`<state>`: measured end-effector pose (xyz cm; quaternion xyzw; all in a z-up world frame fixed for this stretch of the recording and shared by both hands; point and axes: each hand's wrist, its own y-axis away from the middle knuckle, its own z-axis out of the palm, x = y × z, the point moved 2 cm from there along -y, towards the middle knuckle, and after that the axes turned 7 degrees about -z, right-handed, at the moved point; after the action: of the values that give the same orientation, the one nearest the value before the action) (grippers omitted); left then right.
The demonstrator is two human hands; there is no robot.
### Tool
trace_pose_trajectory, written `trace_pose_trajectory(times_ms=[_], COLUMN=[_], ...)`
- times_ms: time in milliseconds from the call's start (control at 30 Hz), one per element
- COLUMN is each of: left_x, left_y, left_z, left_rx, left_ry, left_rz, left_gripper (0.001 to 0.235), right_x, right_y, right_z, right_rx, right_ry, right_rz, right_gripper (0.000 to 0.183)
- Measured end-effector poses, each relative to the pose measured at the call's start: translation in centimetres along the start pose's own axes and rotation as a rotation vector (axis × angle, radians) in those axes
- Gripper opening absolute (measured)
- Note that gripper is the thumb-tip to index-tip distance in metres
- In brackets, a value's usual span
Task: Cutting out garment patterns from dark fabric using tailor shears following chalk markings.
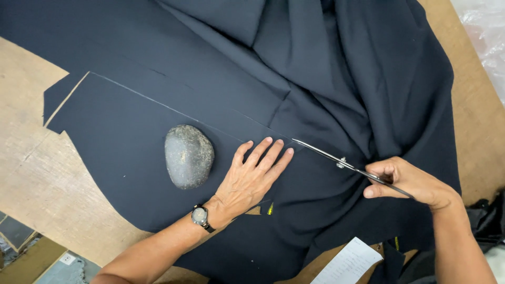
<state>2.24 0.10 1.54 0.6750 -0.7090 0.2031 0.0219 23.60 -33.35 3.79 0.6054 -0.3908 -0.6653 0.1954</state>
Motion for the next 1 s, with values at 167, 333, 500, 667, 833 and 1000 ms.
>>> trace_pose_trajectory(times_ms=[167,333,500,667,833,1000], left_x=[-0.2,-0.2,-0.3,-0.3,-0.3,-0.3], left_y=[0.2,0.3,0.3,0.3,0.3,0.5], left_z=[0.0,0.1,0.0,0.1,0.0,0.1], left_rx=[-0.02,-0.011,0.008,0.0,0.006,0.016], left_ry=[-0.002,0.002,0.018,0.018,0.014,0.02], left_rz=[0.008,0.004,0.004,0.004,0.005,0.01], left_gripper=[0.058,0.061,0.058,0.055,0.054,0.05], right_x=[-2.2,-3.4,-3.3,-3.0,-2.5,-4.0], right_y=[-1.0,-1.9,-2.0,-2.1,-2.3,-3.2], right_z=[1.1,1.9,2.4,2.7,2.6,3.1], right_rx=[-0.002,0.002,0.04,0.057,0.026,0.025], right_ry=[0.008,0.085,0.037,0.139,0.08,0.025], right_rz=[-0.021,-0.051,-0.012,-0.001,-0.024,-0.045], right_gripper=[0.06,0.06,0.064,0.069,0.069,0.063])
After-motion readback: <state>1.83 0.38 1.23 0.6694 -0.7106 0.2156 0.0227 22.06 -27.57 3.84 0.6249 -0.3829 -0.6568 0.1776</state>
